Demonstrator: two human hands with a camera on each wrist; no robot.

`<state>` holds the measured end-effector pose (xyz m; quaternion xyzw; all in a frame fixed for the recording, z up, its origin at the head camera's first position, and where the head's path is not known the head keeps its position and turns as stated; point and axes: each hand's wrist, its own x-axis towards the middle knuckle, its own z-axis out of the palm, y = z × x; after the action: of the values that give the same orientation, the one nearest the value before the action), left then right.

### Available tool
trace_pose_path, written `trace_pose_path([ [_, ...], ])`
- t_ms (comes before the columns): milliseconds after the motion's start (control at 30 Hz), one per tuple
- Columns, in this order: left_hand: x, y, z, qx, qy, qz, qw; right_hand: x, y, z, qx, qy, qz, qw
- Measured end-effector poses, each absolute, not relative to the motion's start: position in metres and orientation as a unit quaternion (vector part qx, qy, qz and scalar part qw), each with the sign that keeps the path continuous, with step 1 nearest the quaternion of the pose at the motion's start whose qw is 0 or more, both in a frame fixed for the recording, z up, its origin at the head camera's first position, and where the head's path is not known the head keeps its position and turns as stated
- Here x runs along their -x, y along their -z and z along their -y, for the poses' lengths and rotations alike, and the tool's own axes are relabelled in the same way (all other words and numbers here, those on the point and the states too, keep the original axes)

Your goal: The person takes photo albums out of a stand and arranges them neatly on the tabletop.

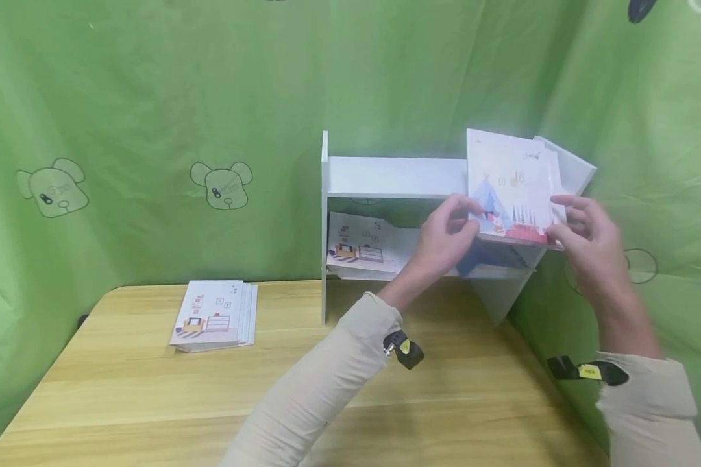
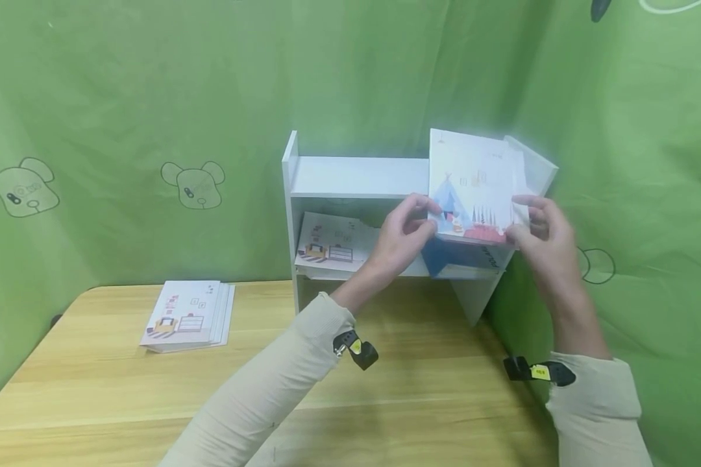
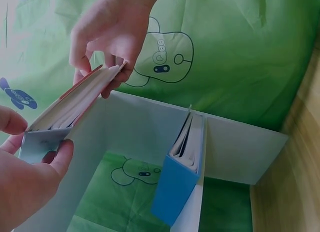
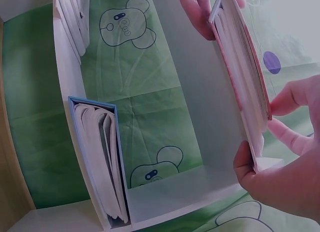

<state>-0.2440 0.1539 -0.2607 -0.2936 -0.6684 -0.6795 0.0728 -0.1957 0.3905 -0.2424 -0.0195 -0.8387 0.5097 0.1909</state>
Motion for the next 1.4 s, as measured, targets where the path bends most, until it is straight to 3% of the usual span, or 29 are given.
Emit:
trace_pose_path([
  [533, 0.244, 0.272, -0.147, 0.317, 0.669, 0.667, 0.082, 0.191, 0.255, -0.390, 0.006, -0.469, 0.861, 0.197],
  [900, 0.233, 0.281, -0.147, 0.307, 0.662, 0.677, 0.090, 0.186, 0.269, -0.392, -0.031, -0.564, 0.796, 0.218],
  [1400, 0.227, 0.299, -0.144, 0.319, 0.668, 0.666, 0.091, 0.173, 0.286, -0.385, -0.043, -0.575, 0.781, 0.241],
])
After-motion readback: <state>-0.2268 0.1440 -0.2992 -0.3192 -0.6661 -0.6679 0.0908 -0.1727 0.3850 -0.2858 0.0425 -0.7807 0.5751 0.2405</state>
